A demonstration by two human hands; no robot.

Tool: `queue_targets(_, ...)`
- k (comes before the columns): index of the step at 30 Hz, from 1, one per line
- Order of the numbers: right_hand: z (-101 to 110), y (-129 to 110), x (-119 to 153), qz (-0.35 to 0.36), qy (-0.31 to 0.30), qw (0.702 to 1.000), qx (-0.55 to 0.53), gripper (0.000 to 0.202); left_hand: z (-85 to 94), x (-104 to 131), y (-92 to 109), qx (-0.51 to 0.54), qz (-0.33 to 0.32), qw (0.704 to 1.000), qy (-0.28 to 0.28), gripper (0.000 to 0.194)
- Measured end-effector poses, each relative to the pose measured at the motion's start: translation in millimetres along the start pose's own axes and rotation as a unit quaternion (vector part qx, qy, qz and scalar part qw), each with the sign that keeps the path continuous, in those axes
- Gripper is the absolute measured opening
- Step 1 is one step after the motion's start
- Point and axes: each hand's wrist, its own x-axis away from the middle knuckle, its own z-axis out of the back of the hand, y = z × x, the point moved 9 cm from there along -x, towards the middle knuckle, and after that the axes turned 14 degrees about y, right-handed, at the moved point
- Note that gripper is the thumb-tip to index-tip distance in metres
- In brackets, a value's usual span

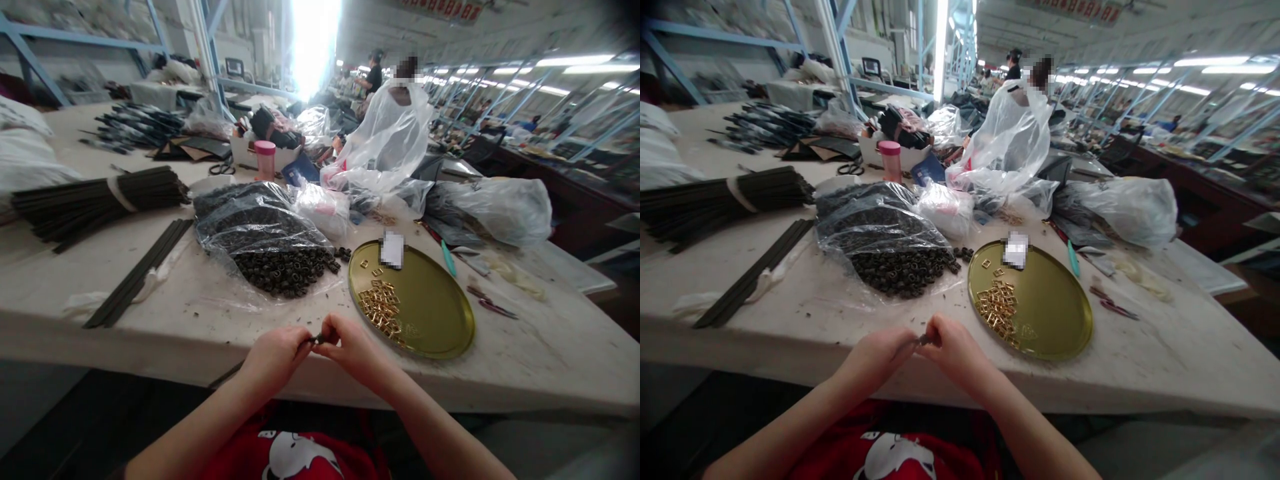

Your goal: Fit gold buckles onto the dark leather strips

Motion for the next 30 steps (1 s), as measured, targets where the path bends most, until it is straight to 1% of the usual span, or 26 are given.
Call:
queue_targets(3,-3.9,-2.6,2.8,0.008,-0.009,1.0,0.023,0.017,-8.1,-0.3,-2.5,-0.021,-0.003,1.0,-0.009,0.021)
queue_targets(7,-11.8,-6.3,5.8,0.034,-0.023,0.999,0.009,0.015,-14.2,-1.7,-5.4,-0.033,0.004,0.999,-0.023,0.019)
queue_targets(10,-12.3,-5.2,6.0,0.034,-0.027,0.999,-0.002,0.017,-11.3,-2.5,-4.6,-0.032,0.007,0.999,-0.031,0.018)
queue_targets(13,-4.3,2.4,3.2,-0.004,-0.011,1.0,-0.013,0.018,-4.4,-2.9,-2.5,-0.031,0.008,0.999,-0.028,0.02)
queue_targets(15,-0.6,5.8,2.3,-0.015,-0.011,1.0,-0.002,0.019,-2.7,-2.4,-0.2,-0.026,-0.001,0.999,-0.028,0.023)
queue_targets(17,-2.3,5.6,3.4,0.0,-0.033,0.999,0.023,0.02,-6.2,-1.3,0.6,-0.029,-0.011,0.999,-0.037,0.024)
queue_targets(20,-9.2,5.3,7.9,0.025,-0.069,0.995,0.067,0.02,-17.1,1.3,-0.6,-0.048,-0.024,0.996,-0.065,0.022)
queue_targets(23,-15.4,8.0,13.2,0.029,-0.092,0.991,0.089,0.023,-24.5,3.9,0.4,-0.062,-0.04,0.993,-0.087,0.02)
queue_targets(26,-19.1,12.6,18.0,0.018,-0.108,0.991,0.071,0.026,-25.6,6.2,1.2,-0.065,-0.038,0.993,-0.096,0.021)
queue_targets(30,-22.9,21.4,22.2,-0.02,-0.116,0.993,-0.022,0.024,-23.6,8.6,2.6,-0.052,-0.026,0.994,-0.09,0.025)
